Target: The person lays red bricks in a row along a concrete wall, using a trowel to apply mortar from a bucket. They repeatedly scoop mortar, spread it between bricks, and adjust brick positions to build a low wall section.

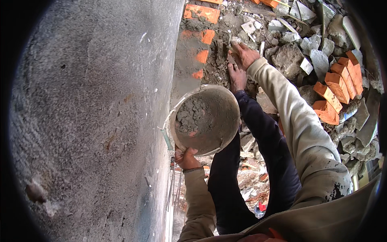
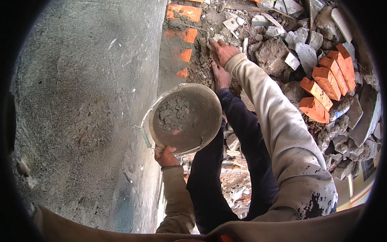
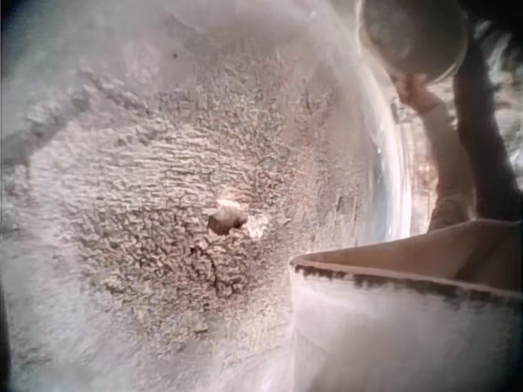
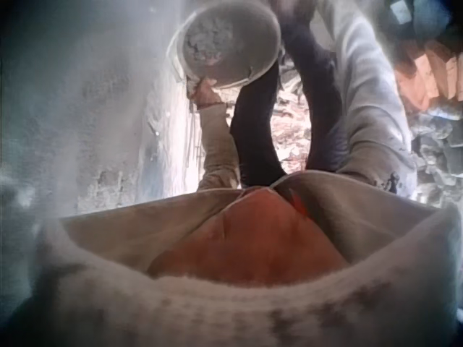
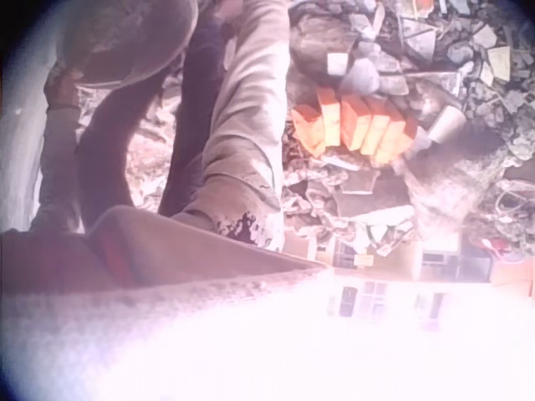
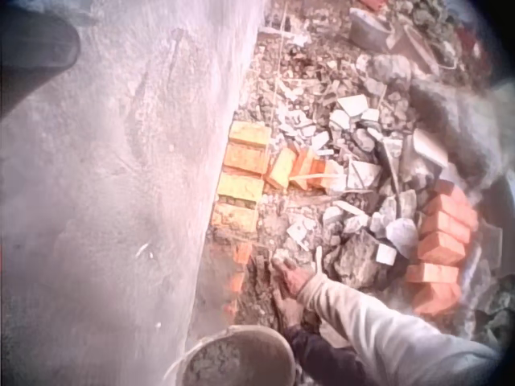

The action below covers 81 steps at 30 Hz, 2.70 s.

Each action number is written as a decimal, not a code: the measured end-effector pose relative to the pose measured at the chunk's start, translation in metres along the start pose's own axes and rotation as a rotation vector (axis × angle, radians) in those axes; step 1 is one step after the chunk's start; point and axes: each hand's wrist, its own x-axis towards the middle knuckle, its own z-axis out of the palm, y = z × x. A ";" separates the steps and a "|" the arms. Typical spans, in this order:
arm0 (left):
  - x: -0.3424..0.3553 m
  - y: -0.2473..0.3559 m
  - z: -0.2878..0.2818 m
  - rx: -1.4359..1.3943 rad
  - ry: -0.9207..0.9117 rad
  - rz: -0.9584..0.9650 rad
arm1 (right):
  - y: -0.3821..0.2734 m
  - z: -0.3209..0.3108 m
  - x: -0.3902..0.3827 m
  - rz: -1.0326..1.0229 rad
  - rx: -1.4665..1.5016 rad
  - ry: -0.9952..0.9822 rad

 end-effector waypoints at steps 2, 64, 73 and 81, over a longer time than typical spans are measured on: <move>-0.010 0.003 -0.004 0.105 0.051 -0.081 | 0.020 -0.002 0.018 0.084 -0.149 -0.121; -0.024 -0.064 -0.141 0.036 0.143 -0.493 | -0.115 0.094 0.104 0.345 1.843 0.223; -0.021 -0.043 -0.102 0.115 0.256 -0.476 | -0.128 0.087 0.161 0.344 0.792 0.945; -0.023 -0.052 -0.108 0.145 0.203 -0.473 | -0.116 0.096 0.141 0.356 0.888 0.705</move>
